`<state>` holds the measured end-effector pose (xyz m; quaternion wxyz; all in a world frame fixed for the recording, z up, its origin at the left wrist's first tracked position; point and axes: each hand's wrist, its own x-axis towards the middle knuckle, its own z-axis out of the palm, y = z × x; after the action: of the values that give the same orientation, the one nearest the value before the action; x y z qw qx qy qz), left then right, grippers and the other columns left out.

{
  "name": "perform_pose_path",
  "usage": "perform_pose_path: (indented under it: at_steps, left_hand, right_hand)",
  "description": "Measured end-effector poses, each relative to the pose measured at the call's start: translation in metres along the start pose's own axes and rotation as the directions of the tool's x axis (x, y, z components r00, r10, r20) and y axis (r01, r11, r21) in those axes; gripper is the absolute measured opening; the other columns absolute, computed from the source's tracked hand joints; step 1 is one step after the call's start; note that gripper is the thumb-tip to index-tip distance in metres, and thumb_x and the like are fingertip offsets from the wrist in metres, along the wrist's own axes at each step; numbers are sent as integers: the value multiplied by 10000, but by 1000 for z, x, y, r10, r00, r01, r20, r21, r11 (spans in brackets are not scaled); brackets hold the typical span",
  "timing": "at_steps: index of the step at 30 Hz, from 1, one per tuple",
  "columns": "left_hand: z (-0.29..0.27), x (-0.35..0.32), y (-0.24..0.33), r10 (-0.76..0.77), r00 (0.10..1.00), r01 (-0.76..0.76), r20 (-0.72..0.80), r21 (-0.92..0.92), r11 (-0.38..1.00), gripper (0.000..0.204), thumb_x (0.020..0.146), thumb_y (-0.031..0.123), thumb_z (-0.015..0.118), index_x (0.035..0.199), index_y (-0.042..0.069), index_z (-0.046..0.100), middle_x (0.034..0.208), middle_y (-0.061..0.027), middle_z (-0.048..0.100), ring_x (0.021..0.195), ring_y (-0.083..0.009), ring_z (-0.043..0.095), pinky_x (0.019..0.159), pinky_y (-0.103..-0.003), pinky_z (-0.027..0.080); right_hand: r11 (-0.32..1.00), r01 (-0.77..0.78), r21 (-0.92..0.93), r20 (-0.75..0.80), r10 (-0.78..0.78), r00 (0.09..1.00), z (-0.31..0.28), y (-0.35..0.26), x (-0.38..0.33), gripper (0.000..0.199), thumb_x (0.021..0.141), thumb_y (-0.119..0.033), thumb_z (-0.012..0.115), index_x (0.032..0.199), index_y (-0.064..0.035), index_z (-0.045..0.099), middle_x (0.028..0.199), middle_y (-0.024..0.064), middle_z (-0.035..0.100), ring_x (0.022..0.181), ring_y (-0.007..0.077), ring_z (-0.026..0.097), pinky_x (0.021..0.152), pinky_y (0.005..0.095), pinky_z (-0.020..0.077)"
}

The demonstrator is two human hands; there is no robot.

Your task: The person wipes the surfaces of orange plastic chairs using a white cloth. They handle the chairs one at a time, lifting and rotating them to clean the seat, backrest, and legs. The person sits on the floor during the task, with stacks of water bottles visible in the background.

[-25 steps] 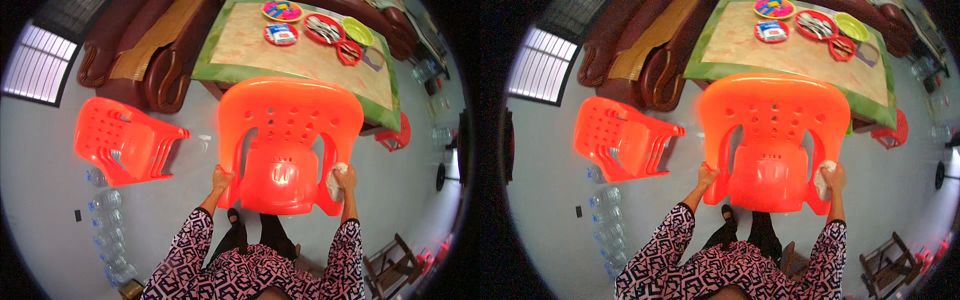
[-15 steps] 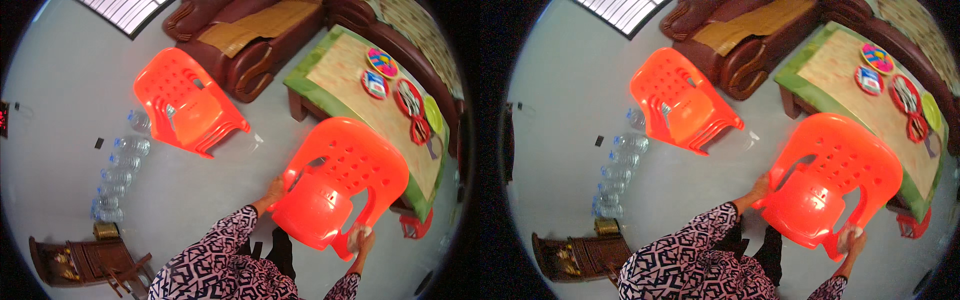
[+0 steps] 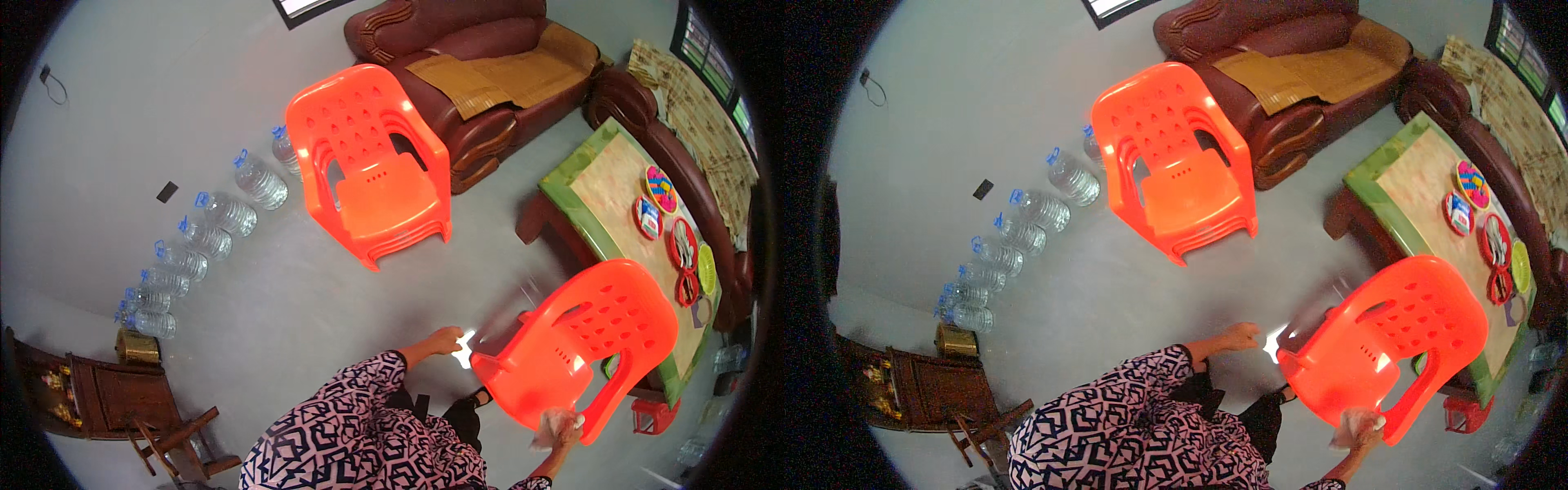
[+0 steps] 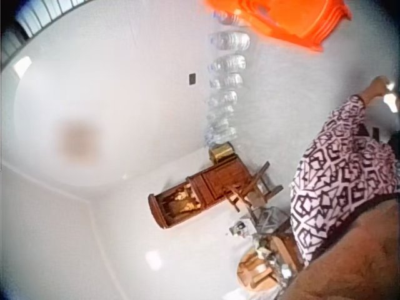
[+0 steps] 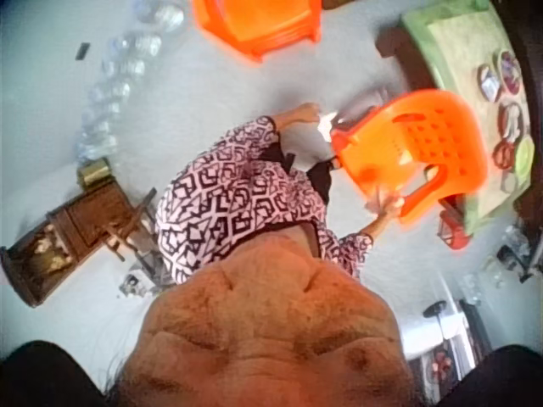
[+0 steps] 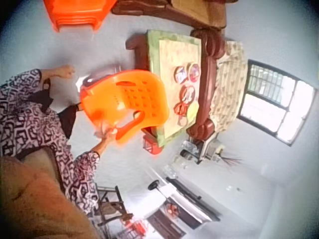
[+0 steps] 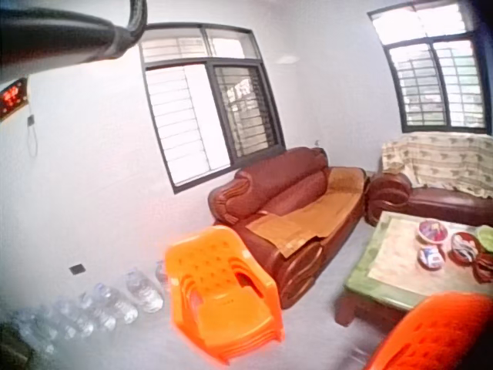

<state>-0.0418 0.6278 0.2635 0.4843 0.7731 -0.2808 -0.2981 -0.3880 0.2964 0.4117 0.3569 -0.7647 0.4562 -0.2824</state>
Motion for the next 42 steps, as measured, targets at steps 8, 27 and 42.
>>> perform_pose_path:
  at_steps: [8, 27, 42]
  left_hand:
    - [-127, -83, -113, -47, 958, 54, -284, 20, 998, 481, 772, 318, 699, 1142, 25, 608, 1113, -171, 645, 982, -306, 636, 846, -407, 500]
    - [-390, -102, -155, -569, 428, 351, -702, -451, 821, 616, 746, 260, 796, 1234, -12, 535, 1172, -221, 590, 1068, -290, 583, 890, -398, 485]
    - [-463, -25, -221, -665, 332, 240, -669, -622, 745, 579, 733, 174, 811, 1144, -34, 461, 1089, -176, 625, 973, -267, 616, 857, -379, 508]
  right_hand:
    - [937, 115, 329, 276, -212, 938, 175, -145, -9, 287, 866, -177, 569, 1086, 4, 599, 963, 85, 635, 860, 204, 599, 768, 327, 490]
    - [857, 412, 310, 322, -503, 802, 511, -443, 109, 282, 831, -233, 655, 1018, -23, 634, 915, 116, 677, 832, 222, 644, 733, 355, 508]
    - [275, 750, -601, 726, -204, 657, 674, -589, 97, 634, 696, -520, 736, 1178, -147, 560, 1183, 71, 608, 1113, 301, 559, 877, 518, 429]
